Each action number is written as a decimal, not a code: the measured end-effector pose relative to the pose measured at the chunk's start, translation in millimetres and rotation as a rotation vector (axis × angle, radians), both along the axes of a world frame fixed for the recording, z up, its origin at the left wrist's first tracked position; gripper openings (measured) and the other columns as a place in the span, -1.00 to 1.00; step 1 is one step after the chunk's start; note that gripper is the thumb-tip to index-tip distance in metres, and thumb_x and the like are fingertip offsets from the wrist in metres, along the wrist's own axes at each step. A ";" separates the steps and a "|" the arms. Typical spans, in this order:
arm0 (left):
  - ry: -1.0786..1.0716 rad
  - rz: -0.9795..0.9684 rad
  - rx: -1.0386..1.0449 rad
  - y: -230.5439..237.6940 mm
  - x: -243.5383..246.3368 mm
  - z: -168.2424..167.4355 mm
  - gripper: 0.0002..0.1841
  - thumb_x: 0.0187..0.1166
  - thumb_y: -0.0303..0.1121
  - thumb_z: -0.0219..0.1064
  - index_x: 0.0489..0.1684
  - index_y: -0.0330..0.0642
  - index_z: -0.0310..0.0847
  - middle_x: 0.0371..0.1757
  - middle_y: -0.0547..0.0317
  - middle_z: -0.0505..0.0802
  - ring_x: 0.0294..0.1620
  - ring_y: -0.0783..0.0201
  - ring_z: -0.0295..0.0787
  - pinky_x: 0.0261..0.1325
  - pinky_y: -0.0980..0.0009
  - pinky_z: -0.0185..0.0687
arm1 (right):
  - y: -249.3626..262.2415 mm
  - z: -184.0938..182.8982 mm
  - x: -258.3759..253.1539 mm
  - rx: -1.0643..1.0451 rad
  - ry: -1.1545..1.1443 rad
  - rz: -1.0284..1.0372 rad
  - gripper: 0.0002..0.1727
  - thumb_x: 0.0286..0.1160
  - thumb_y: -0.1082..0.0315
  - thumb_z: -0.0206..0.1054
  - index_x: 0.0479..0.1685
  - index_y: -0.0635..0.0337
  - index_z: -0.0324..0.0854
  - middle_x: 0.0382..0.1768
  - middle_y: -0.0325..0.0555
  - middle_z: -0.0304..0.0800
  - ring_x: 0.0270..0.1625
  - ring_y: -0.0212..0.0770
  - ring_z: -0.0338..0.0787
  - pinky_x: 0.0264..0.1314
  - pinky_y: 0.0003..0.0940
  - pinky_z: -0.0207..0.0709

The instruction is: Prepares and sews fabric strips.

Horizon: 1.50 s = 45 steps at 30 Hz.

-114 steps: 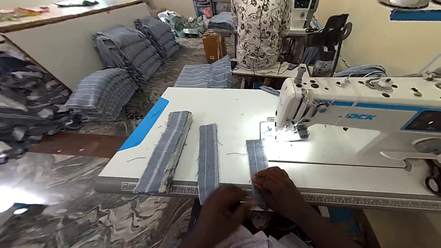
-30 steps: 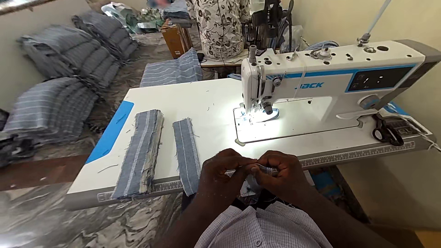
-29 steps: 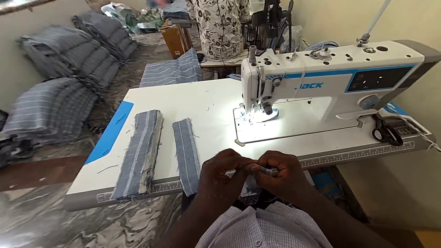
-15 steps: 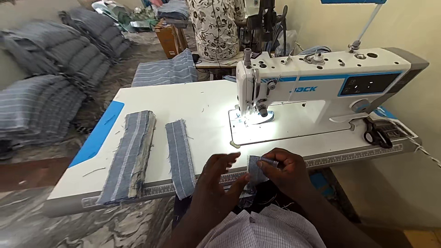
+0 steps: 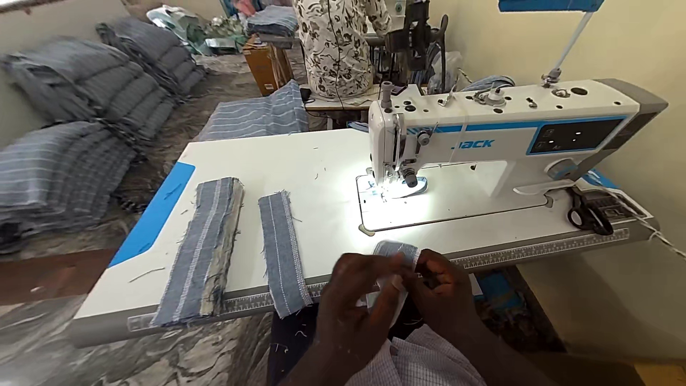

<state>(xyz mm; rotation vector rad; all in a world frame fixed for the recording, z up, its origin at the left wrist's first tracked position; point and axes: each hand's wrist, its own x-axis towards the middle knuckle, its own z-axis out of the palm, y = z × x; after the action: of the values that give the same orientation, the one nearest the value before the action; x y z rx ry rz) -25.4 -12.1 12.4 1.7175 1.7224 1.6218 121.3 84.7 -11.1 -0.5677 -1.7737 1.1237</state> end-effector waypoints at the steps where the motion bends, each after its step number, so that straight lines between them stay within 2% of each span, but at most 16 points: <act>1: -0.045 0.035 -0.045 0.7 -6.0 3.7 -0.63 0.71 -0.05 0.27 0.35 0.09 0.72 0.13 0.34 0.81 0.09 0.33 0.77 0.08 0.28 0.79 | 3.6 3.6 2.9 -0.025 0.012 0.059 -0.93 0.51 0.35 0.49 -0.19 0.13 0.78 -0.25 -0.23 0.82 -0.27 -0.33 0.83 -0.20 -0.40 0.82; 3: -0.193 0.060 -0.220 2.4 -15.8 12.4 -0.49 0.62 0.11 0.31 0.45 0.09 0.62 0.23 0.32 0.76 0.13 0.30 0.78 0.07 0.31 0.82 | 7.7 8.0 7.4 -0.071 0.044 0.127 -0.92 0.53 0.40 0.45 -0.11 0.18 0.79 -0.21 -0.17 0.81 -0.25 -0.29 0.83 -0.17 -0.38 0.84; 4: -0.283 0.036 -0.292 3.9 -18.6 16.4 -0.45 0.55 0.16 0.38 0.41 0.10 0.65 0.18 0.33 0.80 0.08 0.30 0.82 0.03 0.31 0.83 | 9.8 10.1 9.1 -0.112 0.054 0.154 -0.90 0.55 0.40 0.44 -0.07 0.19 0.78 -0.20 -0.14 0.80 -0.24 -0.27 0.83 -0.15 -0.36 0.84; 6: -0.439 -0.049 -0.328 6.5 -19.8 21.4 -0.60 0.50 0.00 0.52 0.18 0.00 0.79 -0.05 0.18 0.92 -0.15 0.21 0.89 -0.13 0.30 0.87 | 13.9 13.7 11.1 -0.183 0.041 0.206 -0.87 0.56 0.38 0.45 -0.03 0.18 0.78 -0.18 -0.11 0.84 -0.23 -0.24 0.84 -0.13 -0.34 0.83; 8: -0.462 -0.079 -0.239 8.1 -18.7 20.6 -0.79 0.56 -0.22 0.50 0.00 -0.09 0.83 -0.22 0.09 0.89 -0.32 0.20 0.83 -0.27 0.35 0.81 | 17.2 14.0 11.6 -0.181 0.008 0.230 -0.89 0.53 0.38 0.47 -0.09 0.18 0.80 -0.20 -0.13 0.85 -0.25 -0.25 0.84 -0.16 -0.36 0.83; 11: -0.384 -0.080 -0.131 9.3 -17.4 16.7 -0.81 0.53 -0.34 0.52 0.03 -0.09 0.83 -0.28 0.11 0.87 -0.39 0.23 0.79 -0.30 0.39 0.80 | 21.4 12.9 10.6 -0.103 0.025 0.228 -0.87 0.44 0.36 0.53 -0.12 0.18 0.81 -0.20 -0.15 0.83 -0.23 -0.25 0.83 -0.17 -0.35 0.83; 17: -0.276 -0.097 -0.099 4.4 -10.8 15.5 -0.85 0.58 -0.35 0.46 -0.01 -0.10 0.86 -0.23 0.19 0.91 -0.35 0.28 0.83 -0.26 0.42 0.83 | 23.9 27.4 8.5 0.010 -0.023 0.158 -0.92 0.38 0.33 0.51 -0.26 0.12 0.84 -0.29 -0.29 0.81 -0.35 -0.41 0.76 -0.39 -0.53 0.72; 22: -0.305 -0.105 -0.063 3.1 -11.3 14.9 -0.88 0.51 -0.41 0.50 -0.10 -0.17 0.85 -0.10 0.12 0.87 -0.26 0.22 0.85 -0.17 0.37 0.89 | 24.0 27.7 4.3 0.073 -0.007 0.151 -0.95 0.37 0.35 0.50 -0.32 0.12 0.83 -0.33 -0.31 0.80 -0.36 -0.46 0.76 -0.39 -0.58 0.70; 28: -0.283 -0.022 0.031 5.0 -7.7 13.5 -0.89 0.40 -0.47 0.55 -0.19 -0.19 0.85 -0.20 0.13 0.90 -0.28 0.21 0.87 -0.18 0.34 0.91 | 21.7 28.7 2.3 0.129 0.007 0.145 -0.94 0.36 0.37 0.50 -0.31 0.16 0.83 -0.33 -0.31 0.80 -0.33 -0.47 0.77 -0.35 -0.59 0.72; 30: -0.122 0.057 0.101 5.5 -4.4 9.7 -0.85 0.42 -0.45 0.54 -0.11 -0.15 0.85 -0.11 0.20 0.91 -0.17 0.27 0.89 -0.09 0.35 0.92 | 22.7 26.5 2.3 0.188 0.040 0.139 -0.91 0.37 0.40 0.55 -0.26 0.22 0.88 -0.28 -0.26 0.84 -0.24 -0.45 0.81 -0.24 -0.58 0.77; 33: 0.250 0.140 0.114 1.9 3.1 1.8 -0.65 0.48 -0.44 0.48 0.25 -0.16 0.81 0.12 0.21 0.84 0.12 0.39 0.79 0.12 0.49 0.80 | 21.3 22.4 -1.0 0.227 0.087 0.050 -0.92 0.33 0.44 0.58 -0.26 0.26 0.89 -0.27 -0.22 0.86 -0.23 -0.45 0.83 -0.23 -0.59 0.78; 34: 0.275 0.130 0.109 1.2 2.9 1.0 -0.64 0.49 -0.42 0.48 0.26 -0.15 0.81 0.10 0.23 0.83 0.12 0.41 0.76 0.11 0.51 0.78 | 22.2 21.0 -1.9 0.232 0.097 0.012 -0.93 0.29 0.45 0.56 -0.30 0.24 0.88 -0.30 -0.24 0.86 -0.27 -0.46 0.82 -0.28 -0.60 0.76; 36: 0.174 0.061 0.057 0.8 -7.8 5.6 -0.74 0.56 -0.34 0.46 0.16 -0.08 0.85 0.04 0.32 0.87 0.03 0.44 0.82 0.03 0.50 0.82 | 24.3 20.5 -0.4 0.223 0.065 0.001 -0.95 0.29 0.40 0.51 -0.34 0.17 0.84 -0.32 -0.30 0.83 -0.28 -0.48 0.80 -0.31 -0.60 0.74; 38: 0.012 -0.097 -0.066 1.2 -24.8 15.8 -0.78 0.66 -0.26 0.39 0.13 -0.04 0.86 0.04 0.35 0.89 -0.05 0.42 0.86 -0.02 0.49 0.86 | 23.8 20.7 1.7 0.226 0.022 0.046 -0.95 0.27 0.41 0.48 -0.36 0.16 0.82 -0.32 -0.31 0.82 -0.30 -0.50 0.78 -0.32 -0.61 0.72; 40: -0.058 -0.234 -0.129 1.6 -35.9 21.4 -0.79 0.65 -0.27 0.40 0.08 -0.04 0.89 0.04 0.32 0.90 -0.06 0.38 0.86 -0.04 0.49 0.87 | 21.7 21.7 1.4 0.255 0.002 0.088 -0.95 0.27 0.42 0.48 -0.35 0.18 0.81 -0.31 -0.30 0.81 -0.28 -0.52 0.77 -0.31 -0.64 0.70; 45: 0.099 -0.179 -0.029 -0.8 -40.2 24.0 -0.83 0.54 -0.37 0.48 -0.01 -0.09 0.91 -0.05 0.34 0.93 -0.08 0.43 0.89 -0.06 0.52 0.87 | 26.6 25.9 3.6 0.310 -0.042 0.197 -0.91 0.39 0.42 0.50 -0.21 0.22 0.84 -0.22 -0.27 0.82 -0.16 -0.48 0.80 -0.15 -0.61 0.75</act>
<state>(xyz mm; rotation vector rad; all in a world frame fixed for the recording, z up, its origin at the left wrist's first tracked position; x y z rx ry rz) -65.6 -13.0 36.4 1.9069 1.5741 1.4507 124.9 111.3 14.8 -0.2358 -2.0249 0.9448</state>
